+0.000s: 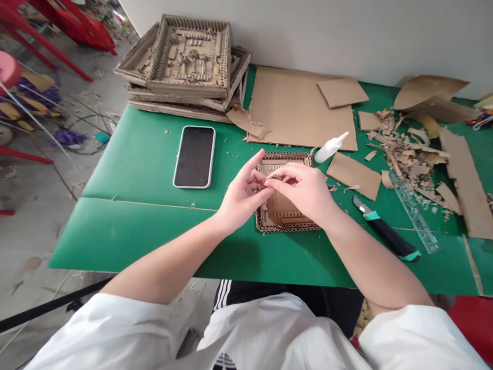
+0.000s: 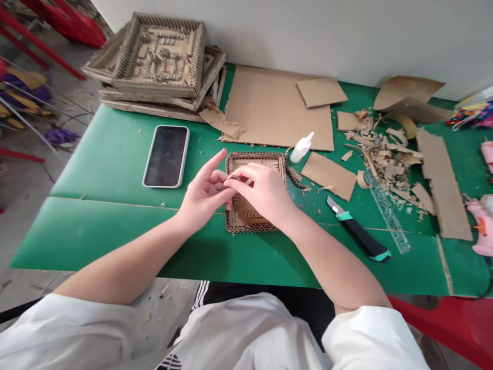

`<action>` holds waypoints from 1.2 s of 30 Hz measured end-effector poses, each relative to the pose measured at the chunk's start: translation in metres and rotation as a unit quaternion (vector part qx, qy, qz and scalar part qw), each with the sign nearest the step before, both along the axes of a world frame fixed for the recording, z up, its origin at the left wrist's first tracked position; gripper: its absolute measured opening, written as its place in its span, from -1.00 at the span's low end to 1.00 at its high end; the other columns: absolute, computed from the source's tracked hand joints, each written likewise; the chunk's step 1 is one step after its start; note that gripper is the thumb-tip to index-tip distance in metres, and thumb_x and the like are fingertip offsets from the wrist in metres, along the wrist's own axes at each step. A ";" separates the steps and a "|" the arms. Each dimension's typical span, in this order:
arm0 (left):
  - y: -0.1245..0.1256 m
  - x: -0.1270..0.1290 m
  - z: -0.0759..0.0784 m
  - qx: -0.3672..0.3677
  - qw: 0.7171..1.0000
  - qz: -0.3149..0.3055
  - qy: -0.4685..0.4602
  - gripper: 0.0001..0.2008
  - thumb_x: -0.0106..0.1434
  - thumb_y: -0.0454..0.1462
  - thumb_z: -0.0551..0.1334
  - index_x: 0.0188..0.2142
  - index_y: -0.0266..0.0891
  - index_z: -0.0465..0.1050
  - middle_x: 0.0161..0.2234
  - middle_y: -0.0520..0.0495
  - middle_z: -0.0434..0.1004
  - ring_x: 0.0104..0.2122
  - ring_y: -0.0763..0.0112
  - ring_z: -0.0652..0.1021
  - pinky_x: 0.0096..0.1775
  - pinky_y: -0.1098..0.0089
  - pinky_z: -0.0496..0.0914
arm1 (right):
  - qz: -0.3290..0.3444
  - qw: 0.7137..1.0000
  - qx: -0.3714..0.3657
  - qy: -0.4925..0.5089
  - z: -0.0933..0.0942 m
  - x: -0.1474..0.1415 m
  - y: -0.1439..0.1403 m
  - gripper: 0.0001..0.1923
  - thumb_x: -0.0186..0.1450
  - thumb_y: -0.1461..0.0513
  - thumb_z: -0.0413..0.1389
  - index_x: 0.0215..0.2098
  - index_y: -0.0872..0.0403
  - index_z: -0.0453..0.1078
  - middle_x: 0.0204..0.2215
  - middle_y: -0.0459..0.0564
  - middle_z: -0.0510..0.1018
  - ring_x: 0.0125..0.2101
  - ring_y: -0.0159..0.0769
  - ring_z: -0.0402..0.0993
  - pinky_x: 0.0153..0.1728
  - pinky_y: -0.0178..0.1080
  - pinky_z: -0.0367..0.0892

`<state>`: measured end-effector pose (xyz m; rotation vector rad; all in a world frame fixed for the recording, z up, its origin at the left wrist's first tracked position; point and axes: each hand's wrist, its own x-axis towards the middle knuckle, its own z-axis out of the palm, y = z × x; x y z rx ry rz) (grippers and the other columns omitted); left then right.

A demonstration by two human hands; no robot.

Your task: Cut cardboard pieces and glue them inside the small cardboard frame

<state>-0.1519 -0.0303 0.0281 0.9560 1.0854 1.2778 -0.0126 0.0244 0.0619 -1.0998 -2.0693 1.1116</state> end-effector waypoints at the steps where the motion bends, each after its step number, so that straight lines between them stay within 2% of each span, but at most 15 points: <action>1: 0.000 -0.001 0.000 0.001 1.000 -0.006 0.002 -0.24 0.07 -0.27 0.33 0.23 -0.01 0.06 -0.39 0.05 0.38 -0.47 0.53 0.40 -0.48 0.51 0.39 | 0.000 1.000 -0.012 0.006 -0.001 0.002 0.004 -0.77 0.20 0.08 0.13 -0.41 0.07 0.46 -0.42 -0.08 0.53 -0.41 -0.39 0.42 -0.35 -0.29 0.32; 3: 0.001 -0.004 -0.001 0.016 0.999 -0.010 0.027 -0.29 0.11 -0.24 0.30 0.22 -0.05 0.08 -0.38 0.03 0.40 -0.42 0.50 0.43 -0.37 0.47 0.41 | 0.001 0.999 -0.041 0.015 0.001 0.009 0.013 -0.76 0.21 0.07 0.11 -0.40 0.08 0.43 -0.45 -0.09 0.52 -0.43 -0.40 0.41 -0.35 -0.29 0.30; 5: 0.002 -0.010 -0.001 0.047 0.995 0.020 0.086 -0.47 0.19 -0.19 0.22 0.15 -0.12 0.21 -0.36 0.00 0.43 -0.36 0.47 0.45 -0.26 0.43 0.40 | 0.024 0.997 -0.071 -0.004 0.006 0.018 0.024 -0.76 0.23 0.06 0.09 -0.39 0.08 0.40 -0.46 -0.10 0.50 -0.44 -0.40 0.40 -0.35 -0.28 0.28; 8: 0.006 -0.018 0.000 0.082 0.974 0.083 0.196 -0.70 0.26 -0.17 0.12 -0.08 -0.21 0.43 -0.33 -0.05 0.48 -0.30 0.43 0.47 -0.17 0.39 0.36 | 0.120 0.980 -0.129 -0.091 0.011 0.025 0.041 -0.76 0.26 0.07 0.03 -0.39 0.06 0.37 -0.47 -0.09 0.49 -0.43 -0.39 0.40 -0.38 -0.29 0.25; 10: 0.007 -0.021 0.002 0.102 0.956 0.083 0.264 -0.75 0.27 -0.19 0.08 -0.19 -0.22 0.48 -0.30 -0.07 0.50 -0.30 0.41 0.48 -0.19 0.37 0.35 | 0.163 0.968 -0.131 -0.142 0.010 0.024 0.049 -0.75 0.27 0.07 0.00 -0.42 0.04 0.34 -0.48 -0.11 0.49 -0.45 -0.39 0.38 -0.41 -0.29 0.21; 13: 0.005 -0.023 0.001 0.171 0.916 0.023 0.362 -0.75 0.27 -0.25 0.05 -0.30 -0.21 0.51 -0.38 -0.08 0.52 -0.36 0.39 0.47 -0.25 0.34 0.33 | 0.188 0.960 -0.099 -0.184 0.003 0.017 0.057 -0.75 0.29 0.08 -0.03 -0.45 0.05 0.29 -0.51 -0.12 0.47 -0.49 -0.40 0.34 -0.43 -0.29 0.14; 16: 0.000 -0.026 -0.005 0.274 0.851 -0.069 0.444 -0.76 0.20 -0.28 0.08 -0.41 -0.18 0.54 -0.56 -0.05 0.44 -0.48 0.38 0.39 -0.35 0.31 0.25 | 0.197 0.957 -0.081 -0.198 -0.005 0.011 0.060 -0.76 0.28 0.10 -0.03 -0.46 0.05 0.28 -0.52 -0.12 0.46 -0.49 -0.39 0.32 -0.42 -0.29 0.11; 19: -0.004 -0.031 -0.014 0.360 0.786 -0.137 0.483 -0.79 0.14 -0.29 0.11 -0.39 -0.15 0.54 -0.64 -0.01 0.37 -0.54 0.40 0.31 -0.38 0.28 0.16 | 0.205 0.954 -0.077 -0.204 -0.009 0.007 0.062 -0.77 0.29 0.11 -0.02 -0.47 0.05 0.27 -0.52 -0.12 0.47 -0.49 -0.40 0.32 -0.41 -0.30 0.09; 21: -0.005 -0.034 -0.017 0.390 0.766 -0.161 0.485 -0.80 0.12 -0.28 0.12 -0.36 -0.15 0.54 -0.65 0.01 0.35 -0.55 0.40 0.30 -0.35 0.26 0.15 | 0.210 0.953 -0.077 -0.206 -0.010 0.006 0.062 -0.77 0.29 0.13 -0.03 -0.47 0.05 0.26 -0.53 -0.13 0.48 -0.50 -0.40 0.32 -0.42 -0.30 0.08; 25: -0.003 -0.035 -0.016 0.373 0.753 -0.212 0.498 -0.80 0.12 -0.22 0.13 -0.36 -0.13 0.53 -0.65 0.01 0.32 -0.54 0.40 0.29 -0.32 0.25 0.16 | 0.206 0.954 -0.072 -0.206 -0.011 0.003 0.060 -0.78 0.30 0.14 -0.03 -0.47 0.05 0.26 -0.55 -0.13 0.47 -0.51 -0.40 0.32 -0.44 -0.31 0.07; 29: -0.001 -0.034 -0.013 0.360 0.742 -0.231 0.516 -0.80 0.13 -0.19 0.14 -0.37 -0.13 0.53 -0.65 0.01 0.30 -0.55 0.39 0.29 -0.34 0.26 0.14 | 0.208 0.953 -0.069 -0.209 -0.012 0.002 0.060 -0.78 0.30 0.13 -0.03 -0.46 0.04 0.27 -0.55 -0.14 0.47 -0.49 -0.40 0.31 -0.42 -0.31 0.07; 34: -0.002 -0.033 -0.015 0.345 0.771 -0.234 0.482 -0.84 0.12 -0.20 0.16 -0.40 -0.12 0.52 -0.64 0.02 0.27 -0.55 0.41 0.27 -0.33 0.26 0.12 | 0.205 0.952 -0.053 -0.223 -0.013 0.001 0.059 -0.78 0.29 0.13 -0.02 -0.45 0.05 0.29 -0.51 -0.13 0.46 -0.48 -0.40 0.29 -0.40 -0.31 0.04; 36: -0.002 -0.033 -0.015 0.351 0.771 -0.234 0.476 -0.86 0.12 -0.21 0.17 -0.41 -0.12 0.52 -0.64 0.02 0.27 -0.54 0.40 0.26 -0.33 0.26 0.12 | 0.200 0.952 -0.049 -0.225 -0.013 0.000 0.058 -0.79 0.30 0.13 -0.01 -0.45 0.05 0.30 -0.52 -0.13 0.45 -0.49 -0.40 0.28 -0.41 -0.31 0.03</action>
